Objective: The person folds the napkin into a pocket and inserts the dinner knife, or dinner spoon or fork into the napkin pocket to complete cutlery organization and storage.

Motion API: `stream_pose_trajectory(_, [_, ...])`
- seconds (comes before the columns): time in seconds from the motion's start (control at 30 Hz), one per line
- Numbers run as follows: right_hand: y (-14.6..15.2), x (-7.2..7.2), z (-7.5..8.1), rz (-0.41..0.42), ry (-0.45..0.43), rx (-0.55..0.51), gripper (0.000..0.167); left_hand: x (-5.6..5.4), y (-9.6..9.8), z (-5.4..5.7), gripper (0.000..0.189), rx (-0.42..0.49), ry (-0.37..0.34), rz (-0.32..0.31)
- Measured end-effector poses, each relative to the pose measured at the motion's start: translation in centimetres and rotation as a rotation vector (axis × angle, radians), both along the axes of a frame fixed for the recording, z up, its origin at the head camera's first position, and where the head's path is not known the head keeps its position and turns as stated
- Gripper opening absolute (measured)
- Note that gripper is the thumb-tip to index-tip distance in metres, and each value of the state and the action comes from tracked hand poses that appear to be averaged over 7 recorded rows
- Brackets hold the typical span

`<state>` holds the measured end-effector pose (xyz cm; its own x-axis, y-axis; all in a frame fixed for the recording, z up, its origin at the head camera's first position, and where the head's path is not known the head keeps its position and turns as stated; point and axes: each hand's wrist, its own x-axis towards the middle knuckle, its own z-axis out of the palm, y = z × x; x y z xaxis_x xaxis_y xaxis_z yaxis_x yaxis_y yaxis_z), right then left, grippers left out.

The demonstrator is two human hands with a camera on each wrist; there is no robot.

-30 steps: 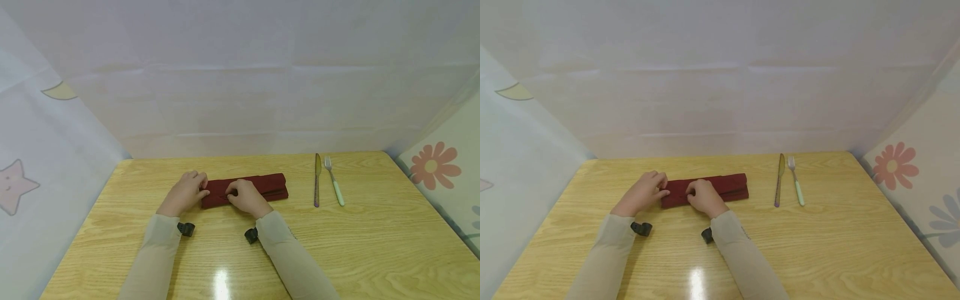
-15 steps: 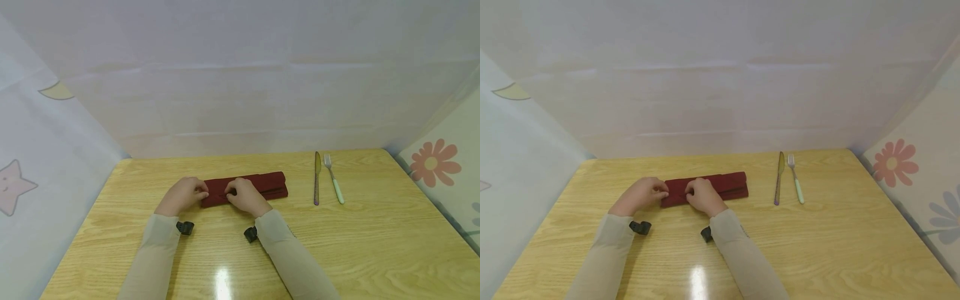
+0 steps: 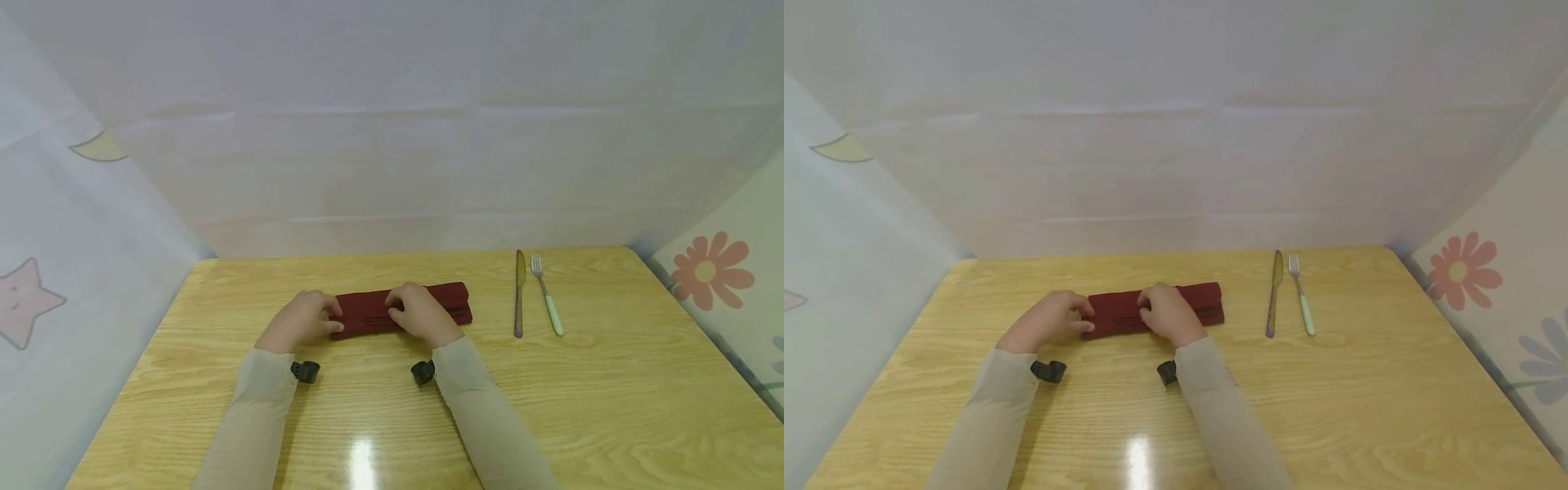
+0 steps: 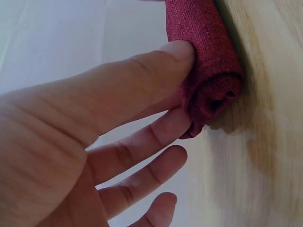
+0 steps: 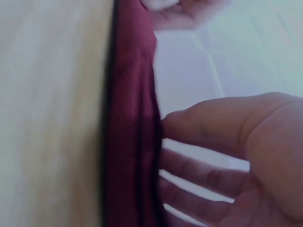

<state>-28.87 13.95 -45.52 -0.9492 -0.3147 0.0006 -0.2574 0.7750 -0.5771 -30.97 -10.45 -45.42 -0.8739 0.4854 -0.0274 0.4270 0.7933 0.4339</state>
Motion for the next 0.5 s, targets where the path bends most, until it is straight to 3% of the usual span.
stream_pose_trajectory(0.33, [4.2,0.1,1.9,-0.218,-0.091,0.079,0.027,1.3,1.8,0.5,0.039,-0.168,0.036,0.072])
stream_pose_trajectory(0.5, [5.8,0.1,1.9,-0.24,-0.152,0.08,0.03,1.6,2.2,0.5,0.034,-0.178,0.047,0.09])
